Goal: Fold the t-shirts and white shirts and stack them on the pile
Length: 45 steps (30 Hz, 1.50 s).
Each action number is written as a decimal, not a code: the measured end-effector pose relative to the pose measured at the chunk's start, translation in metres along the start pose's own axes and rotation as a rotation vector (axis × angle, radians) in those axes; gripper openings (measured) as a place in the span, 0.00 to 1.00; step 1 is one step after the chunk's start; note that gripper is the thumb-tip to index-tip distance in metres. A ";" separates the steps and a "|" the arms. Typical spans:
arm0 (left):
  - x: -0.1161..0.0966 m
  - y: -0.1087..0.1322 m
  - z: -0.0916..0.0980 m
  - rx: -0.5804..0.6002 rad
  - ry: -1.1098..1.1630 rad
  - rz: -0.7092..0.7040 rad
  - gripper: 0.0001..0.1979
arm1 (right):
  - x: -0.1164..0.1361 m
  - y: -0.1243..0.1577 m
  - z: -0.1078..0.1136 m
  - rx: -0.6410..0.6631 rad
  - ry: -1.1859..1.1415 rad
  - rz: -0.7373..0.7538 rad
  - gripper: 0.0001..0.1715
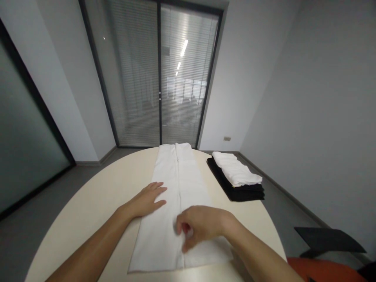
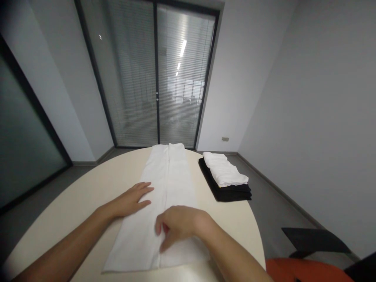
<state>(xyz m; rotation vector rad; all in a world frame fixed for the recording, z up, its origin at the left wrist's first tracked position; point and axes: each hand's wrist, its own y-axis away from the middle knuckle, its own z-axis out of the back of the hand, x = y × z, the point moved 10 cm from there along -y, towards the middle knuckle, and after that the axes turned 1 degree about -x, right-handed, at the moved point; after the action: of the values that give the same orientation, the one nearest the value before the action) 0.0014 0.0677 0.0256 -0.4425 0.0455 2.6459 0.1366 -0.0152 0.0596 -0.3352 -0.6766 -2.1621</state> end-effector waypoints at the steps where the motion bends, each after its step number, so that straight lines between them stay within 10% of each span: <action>1: 0.000 0.000 0.000 0.013 0.000 0.004 0.31 | 0.006 0.002 -0.009 0.077 -0.009 0.003 0.30; 15: -0.017 0.003 0.010 -0.009 0.156 -0.072 0.24 | 0.022 -0.006 -0.023 0.080 0.197 0.004 0.15; 23: -0.069 0.016 0.023 0.363 0.672 -0.170 0.28 | -0.048 -0.009 0.025 -0.131 -0.298 -0.013 0.14; 30: -0.061 0.022 0.024 0.361 0.540 -0.072 0.24 | -0.075 -0.010 0.042 -0.297 -0.347 0.008 0.17; 37: -0.046 0.014 0.023 0.214 0.351 -0.007 0.17 | -0.087 0.015 0.034 -0.062 -0.380 -0.153 0.51; 45: -0.037 0.024 0.019 0.352 0.443 0.033 0.44 | -0.103 0.013 0.061 -0.340 -0.264 -0.100 0.18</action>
<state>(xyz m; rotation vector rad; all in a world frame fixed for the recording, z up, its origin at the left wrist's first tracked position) 0.0168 0.0323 0.0542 -0.8935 0.6477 2.4464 0.2113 0.0786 0.0679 -0.7921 -0.4723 -2.3523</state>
